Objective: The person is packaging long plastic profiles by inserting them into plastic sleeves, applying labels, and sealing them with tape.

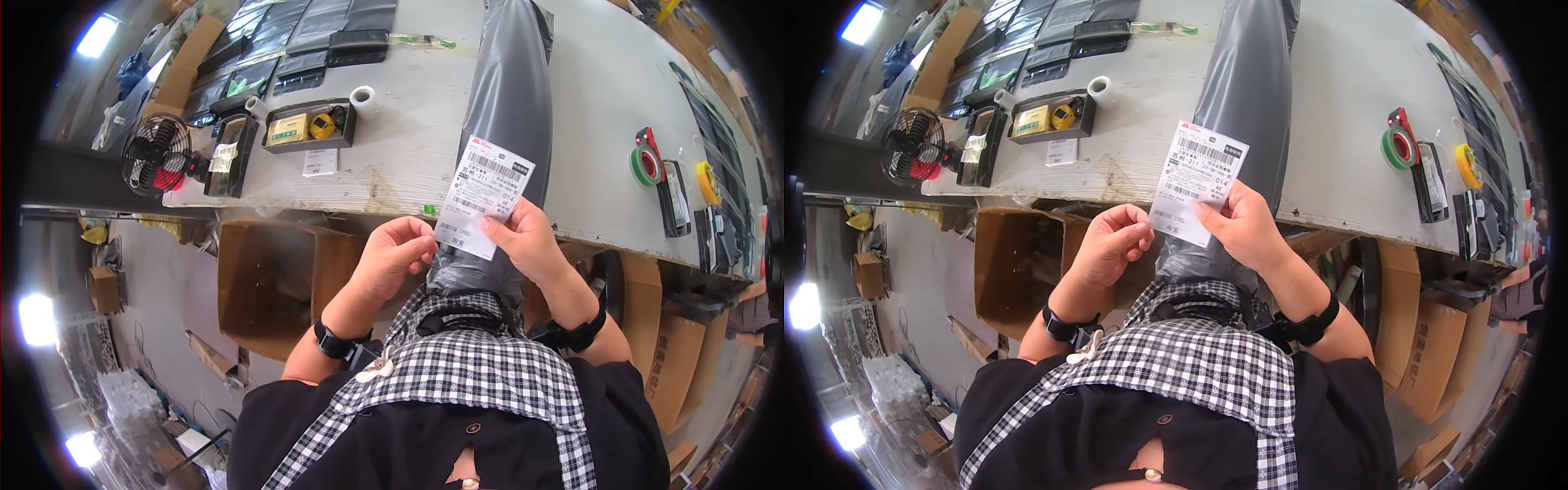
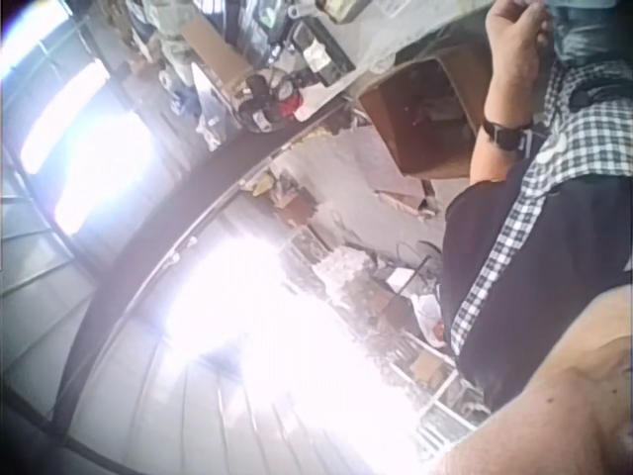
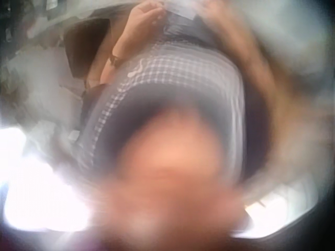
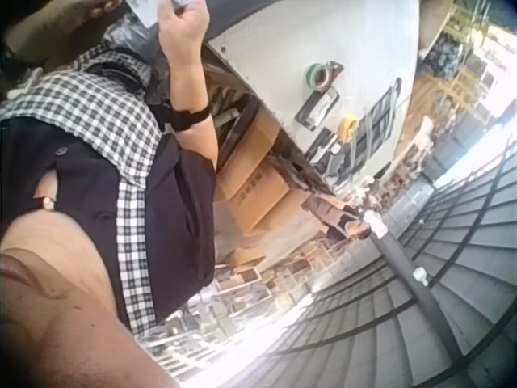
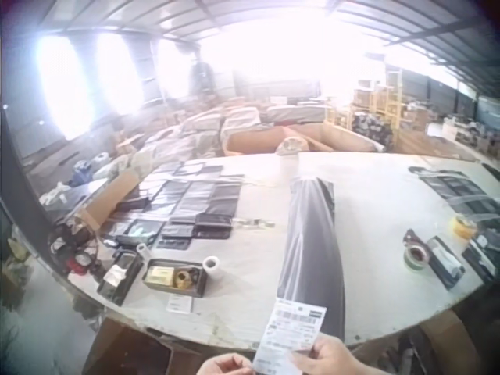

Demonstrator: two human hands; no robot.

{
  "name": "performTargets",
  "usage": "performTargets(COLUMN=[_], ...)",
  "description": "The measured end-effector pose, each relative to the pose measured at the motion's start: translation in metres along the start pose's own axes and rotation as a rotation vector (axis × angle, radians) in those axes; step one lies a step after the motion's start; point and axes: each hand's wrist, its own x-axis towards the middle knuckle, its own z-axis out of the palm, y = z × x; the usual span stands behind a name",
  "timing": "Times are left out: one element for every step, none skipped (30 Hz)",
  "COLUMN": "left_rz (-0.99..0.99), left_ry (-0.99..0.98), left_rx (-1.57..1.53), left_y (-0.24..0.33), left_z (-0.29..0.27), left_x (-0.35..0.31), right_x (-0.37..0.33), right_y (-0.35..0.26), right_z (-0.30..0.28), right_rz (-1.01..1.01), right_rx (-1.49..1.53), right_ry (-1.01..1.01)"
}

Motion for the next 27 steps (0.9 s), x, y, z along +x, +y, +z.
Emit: performTargets(left_rz=[0.009, 0.008, 0.015, 0.022, 0.022, 0.027, 0.032, 0.031, 0.026, 0.02, 0.019, 0.018, 0.017, 0.015, 0.017, 0.02, 0.021, 0.02, 0.019, 0.019, 0.045, 0.072, 0.075, 0.12, 0.166, 0.242, 0.245], left_ry=[-0.008, -0.009, -0.019, -0.029, -0.03, -0.04, -0.049, -0.05, -0.055, -0.06, -0.061, -0.067, -0.073, -0.073, -0.075, -0.077, -0.083, -0.07, -0.059, -0.062, -0.067, -0.074, -0.081, -0.028, 0.025, 0.044, 0.025], left_rx=[-0.001, 0.0, 0.004, 0.007, 0.009, 0.006, 0.004, 0.005, -0.009, -0.023, -0.023, -0.026, -0.03, -0.03, -0.034, -0.038, -0.035, -0.025, -0.014, -0.014, 0.011, 0.037, 0.037, 0.108, 0.178, 0.265, 0.264], left_y=[-0.001, -0.002, -0.003, -0.003, -0.003, -0.003, -0.003, -0.003, -0.003, -0.003, -0.004, -0.004, -0.004, -0.003, -0.003, -0.002, -0.001, -0.001, 0.0, 0.001, 0.002, 0.002, 0.002, 0.0, -0.001, -0.004, -0.003], left_z=[0.001, 0.001, 0.002, 0.003, 0.004, 0.006, 0.007, 0.008, 0.008, 0.009, 0.008, 0.008, 0.008, 0.008, 0.01, 0.012, 0.014, 0.014, 0.014, 0.016, 0.017, 0.018, 0.02, 0.022, 0.024, 0.024, 0.027], left_x=[0.0, 0.0, 0.0, 0.0, -0.001, -0.002, -0.002, -0.003, -0.003, -0.003, -0.003, -0.002, -0.002, -0.001, -0.002, -0.001, -0.001, 0.0, 0.002, 0.003, 0.004, 0.006, 0.004, 0.004, 0.004, 0.007, 0.007], right_x=[-0.001, -0.002, -0.002, -0.003, -0.004, -0.004, -0.004, -0.004, -0.004, -0.003, -0.003, -0.002, 0.0, 0.002, 0.002, 0.0, -0.002, -0.002, -0.002, -0.002, -0.003, -0.009, -0.009, -0.007, -0.006, -0.008, -0.01], right_y=[0.0, 0.001, 0.002, 0.001, -0.001, -0.002, -0.001, 0.0, 0.001, 0.002, 0.003, 0.004, 0.007, 0.011, 0.014, 0.014, 0.015, 0.016, 0.012, 0.005, -0.002, -0.009, -0.008, -0.005, -0.005, -0.004, -0.004], right_z=[-0.001, -0.002, -0.003, -0.003, -0.002, -0.002, -0.002, -0.001, 0.0, 0.0, 0.0, 0.0, -0.001, -0.001, -0.001, 0.0, 0.004, 0.007, 0.008, 0.008, 0.01, 0.018, 0.018, 0.014, 0.01, 0.012, 0.017], right_rz=[-0.001, 0.002, 0.005, 0.004, 0.051, 0.097, 0.096, 0.098, 0.099, 0.099, 0.111, 0.123, 0.124, 0.128, 0.127, 0.122, -0.03, -0.178, -0.177, -0.36, -0.547, -0.48, -0.483, -0.52, -0.55, -0.475, -0.4], right_rx=[0.001, 0.01, 0.019, 0.02, 0.037, 0.054, 0.055, 0.081, 0.107, 0.108, 0.125, 0.143, 0.144, 0.109, 0.073, 0.072, -0.285, -0.641, -0.642, -0.912, -1.181, -1.178, -1.183, -1.025, -0.863, -0.762, -0.658], right_ry=[0.002, -0.009, -0.021, -0.02, -0.008, 0.005, 0.007, 0.008, 0.009, 0.011, 0.011, 0.011, 0.012, 0.047, 0.084, 0.088, 0.212, 0.33, 0.332, 0.336, 0.336, 0.349, 0.355, 0.163, -0.025, -0.051, -0.074])
